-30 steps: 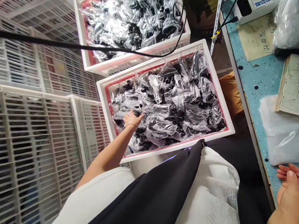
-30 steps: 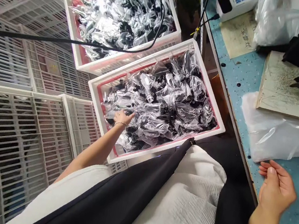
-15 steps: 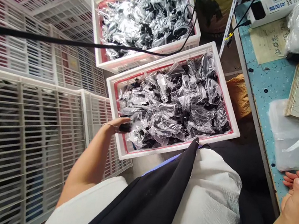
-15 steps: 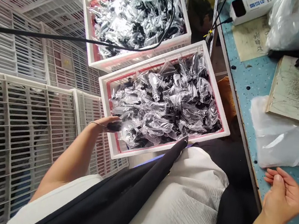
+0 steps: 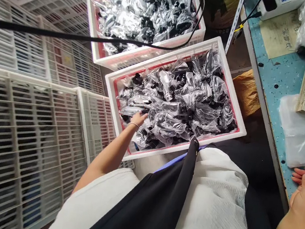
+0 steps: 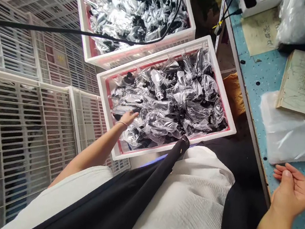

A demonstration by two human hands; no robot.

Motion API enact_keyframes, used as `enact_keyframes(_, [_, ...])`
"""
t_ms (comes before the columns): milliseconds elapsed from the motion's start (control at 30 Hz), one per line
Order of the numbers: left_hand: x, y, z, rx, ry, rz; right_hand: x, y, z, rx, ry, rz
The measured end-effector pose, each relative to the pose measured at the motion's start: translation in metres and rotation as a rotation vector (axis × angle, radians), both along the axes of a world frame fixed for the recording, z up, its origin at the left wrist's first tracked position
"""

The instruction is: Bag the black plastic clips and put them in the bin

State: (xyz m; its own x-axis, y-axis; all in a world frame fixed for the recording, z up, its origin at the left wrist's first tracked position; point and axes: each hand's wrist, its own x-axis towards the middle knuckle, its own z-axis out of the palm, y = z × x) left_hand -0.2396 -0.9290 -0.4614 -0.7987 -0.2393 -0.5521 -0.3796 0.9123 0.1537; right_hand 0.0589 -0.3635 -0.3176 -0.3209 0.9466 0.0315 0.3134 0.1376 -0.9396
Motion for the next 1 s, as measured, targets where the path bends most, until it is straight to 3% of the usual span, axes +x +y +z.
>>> enact_keyframes(100, [0.067, 0.011, -0.017, -0.042, -0.078, -0.048, -0.001, -0.001, -0.001, 0.025, -0.012, 0.018])
enact_keyframes(200, [0.099, 0.02, -0.029, -0.044, -0.097, -0.12, 0.0, 0.0, -0.002, 0.036, -0.025, 0.035])
enact_keyframes(333, [0.098, 0.023, -0.032, -0.055, -0.066, -0.175, 0.003, -0.002, 0.0, 0.051, -0.076, 0.062])
enact_keyframes(533, [0.112, 0.012, -0.016, 0.043, 0.015, -0.308, 0.008, -0.008, 0.002, 0.068, -0.136, 0.075])
enact_keyframes(767, [0.082, 0.009, -0.003, 0.195, 0.123, -0.324, 0.008, -0.005, -0.002, 0.075, -0.145, 0.066])
enact_keyframes(900, [0.107, 0.015, 0.001, 0.098, 0.11, -0.228, 0.01, -0.006, -0.001, 0.062, -0.141, 0.089])
enact_keyframes(1000, [0.127, 0.007, -0.009, -0.051, 0.0, -0.108, 0.011, -0.008, 0.0, 0.043, -0.119, 0.099])
